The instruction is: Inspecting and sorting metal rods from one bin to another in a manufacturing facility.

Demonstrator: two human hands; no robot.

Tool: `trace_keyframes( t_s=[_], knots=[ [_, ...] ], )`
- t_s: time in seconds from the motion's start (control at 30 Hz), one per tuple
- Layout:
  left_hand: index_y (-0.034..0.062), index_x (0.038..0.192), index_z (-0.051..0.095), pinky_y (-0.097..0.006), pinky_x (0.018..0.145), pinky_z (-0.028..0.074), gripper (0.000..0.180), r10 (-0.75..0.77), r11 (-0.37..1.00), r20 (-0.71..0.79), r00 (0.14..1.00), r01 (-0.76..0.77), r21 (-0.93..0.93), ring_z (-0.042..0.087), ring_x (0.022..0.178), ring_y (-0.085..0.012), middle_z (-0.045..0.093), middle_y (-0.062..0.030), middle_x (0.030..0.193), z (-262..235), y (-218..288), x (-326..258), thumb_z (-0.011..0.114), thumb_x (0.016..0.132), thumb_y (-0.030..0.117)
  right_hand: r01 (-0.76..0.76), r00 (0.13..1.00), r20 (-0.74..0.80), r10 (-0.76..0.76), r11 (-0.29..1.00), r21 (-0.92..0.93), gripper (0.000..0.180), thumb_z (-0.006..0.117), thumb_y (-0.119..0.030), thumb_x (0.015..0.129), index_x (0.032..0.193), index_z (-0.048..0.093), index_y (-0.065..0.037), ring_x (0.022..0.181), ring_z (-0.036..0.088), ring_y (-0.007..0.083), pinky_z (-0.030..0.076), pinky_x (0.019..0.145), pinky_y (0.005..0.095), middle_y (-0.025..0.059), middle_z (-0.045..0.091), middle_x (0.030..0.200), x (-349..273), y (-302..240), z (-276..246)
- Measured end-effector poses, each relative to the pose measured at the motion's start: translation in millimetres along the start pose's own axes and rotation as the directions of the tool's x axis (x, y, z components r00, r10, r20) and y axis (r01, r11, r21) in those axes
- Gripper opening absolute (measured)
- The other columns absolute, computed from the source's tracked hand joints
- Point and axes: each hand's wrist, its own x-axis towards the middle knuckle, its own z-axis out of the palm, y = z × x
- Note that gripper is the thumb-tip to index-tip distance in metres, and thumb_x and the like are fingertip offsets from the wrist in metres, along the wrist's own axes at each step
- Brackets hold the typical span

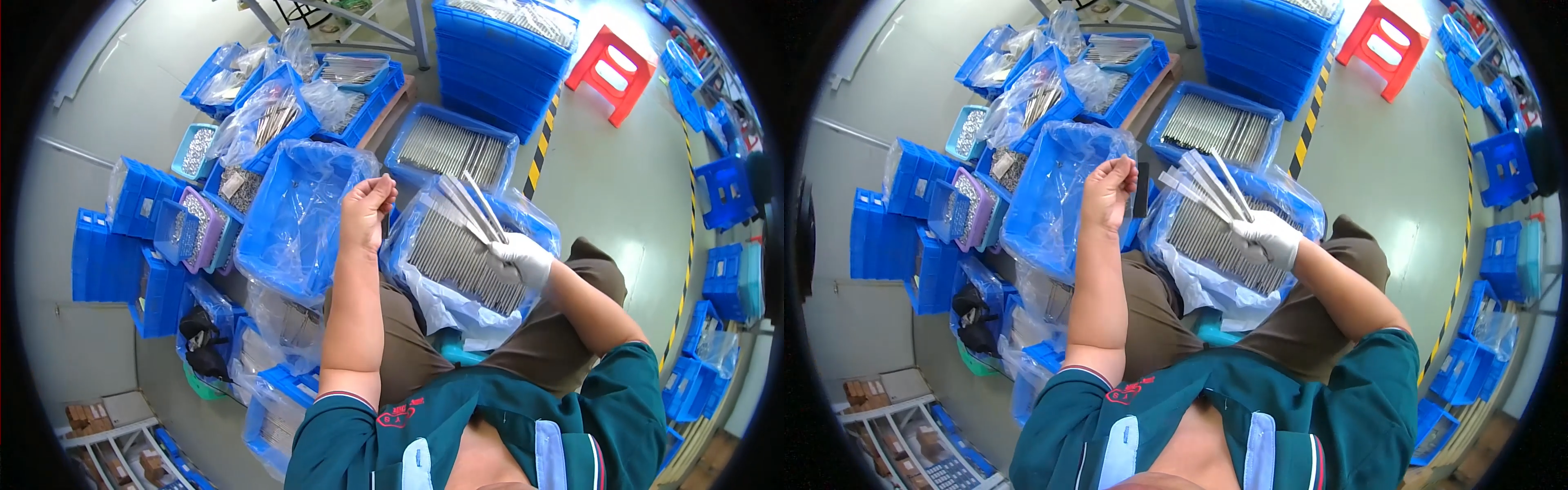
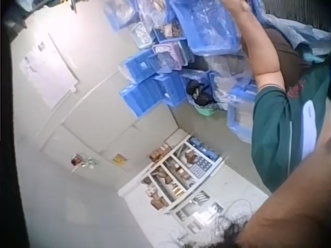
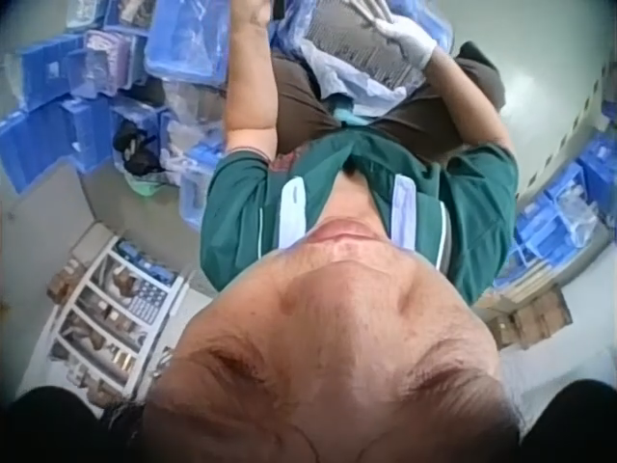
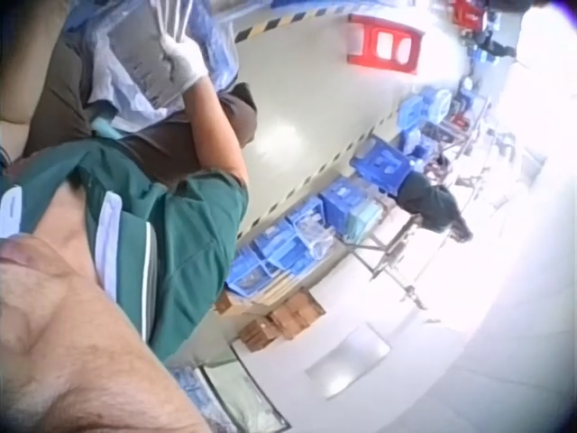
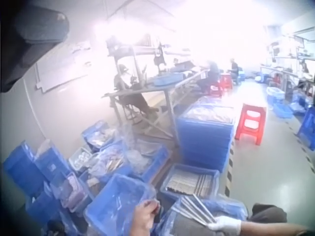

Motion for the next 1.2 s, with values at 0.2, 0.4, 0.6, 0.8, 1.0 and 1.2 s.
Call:
trace_keyframes(
  t_s=[0.2, 0.4, 0.6, 0.8, 1.0, 1.2],
  knots=[
    [0.0041, 0.086, 0.063, -0.021, 0.065, 0.042, 0.016, -0.021, 0.989, -0.004, 1.0, 0.02, -0.148, 0.055, 0.069, -0.0082, 0.063, -0.0014, 0.077, -8, 5, 1, 0.068, 0.082, 0.018, -0.161, 0.962, -0.139, 0.236, 0.897, 0.412, 0.013, 0.054, -0.008, 0.087, 0.096, 0.052, 0.001, 0.055, 0.055, 0.0127, 0.046, 0.049, 0.0257, 0.0044, 0.056, 0.071, 113, -17, -51],
    [0.0027, 0.084, 0.059, -0.026, 0.067, 0.042, 0.018, -0.015, 0.97, 0.063, 0.998, 0.03, -0.239, 0.052, 0.072, -0.0146, 0.057, -0.0058, 0.079, -11, 15, -5, 0.064, 0.085, 0.02, -0.048, 0.927, -0.311, 0.208, 0.89, 0.453, 0.015, 0.05, -0.003, 0.087, 0.097, 0.056, 0.007, 0.069, 0.064, 0.0221, 0.057, 0.064, 0.0293, 0.0139, 0.062, 0.082, 255, -32, -130],
    [0.0006, 0.087, 0.058, -0.028, 0.069, 0.039, 0.024, -0.058, 0.946, 0.065, 0.996, 0.076, -0.315, 0.051, 0.075, -0.0167, 0.057, -0.0084, 0.081, -20, 24, 0, 0.065, 0.084, 0.024, 0.084, 0.848, -0.487, 0.208, 0.855, 0.512, 0.017, 0.047, -0.005, 0.089, 0.099, 0.053, 0.007, 0.077, 0.064, 0.0258, 0.057, 0.067, 0.0343, 0.0156, 0.061, 0.089, 373, -32, -197],
    [-0.0014, 0.086, 0.058, -0.031, 0.072, 0.042, 0.029, -0.134, 0.928, 0.009, 0.991, 0.129, -0.349, 0.053, 0.077, -0.019, 0.057, -0.011, 0.081, -28, 27, 8, 0.069, 0.08, 0.025, 0.157, 0.853, -0.511, 0.104, 0.883, 0.442, 0.019, 0.046, -0.007, 0.091, 0.103, 0.053, 0.006, 0.079, 0.065, 0.0271, 0.058, 0.068, 0.0348, 0.0155, 0.063, 0.091, 453, -21, -233],
    [-0.0009, 0.085, 0.059, -0.032, 0.073, 0.041, 0.028, -0.239, 0.9, 0.014, 0.971, 0.227, -0.373, 0.053, 0.077, -0.0197, 0.058, -0.0108, 0.082, -32, 22, 17, 0.07, 0.079, 0.024, 0.125, 0.776, -0.619, 0.116, 0.935, 0.332, 0.03, 0.048, 0.0, 0.088, 0.116, 0.043, 0.008, 0.096, 0.058, 0.0359, 0.05, 0.084, 0.0497, 0.0204, 0.056, 0.11, 488, -15, -248],
    [-0.0011, 0.086, 0.06, -0.031, 0.072, 0.041, 0.025, -0.275, 0.877, 0.012, 0.961, 0.256, -0.407, 0.053, 0.078, -0.0193, 0.058, -0.0109, 0.083, -33, 21, 20, 0.07, 0.079, 0.021, -0.045, 0.765, -0.631, 0.127, 0.988, 0.145, 0.028, 0.054, -0.005, 0.087, 0.113, 0.049, 0.005, 0.096, 0.06, 0.0357, 0.049, 0.085, 0.053, 0.0201, 0.059, 0.106, 489, -28, -253]
  ],
)
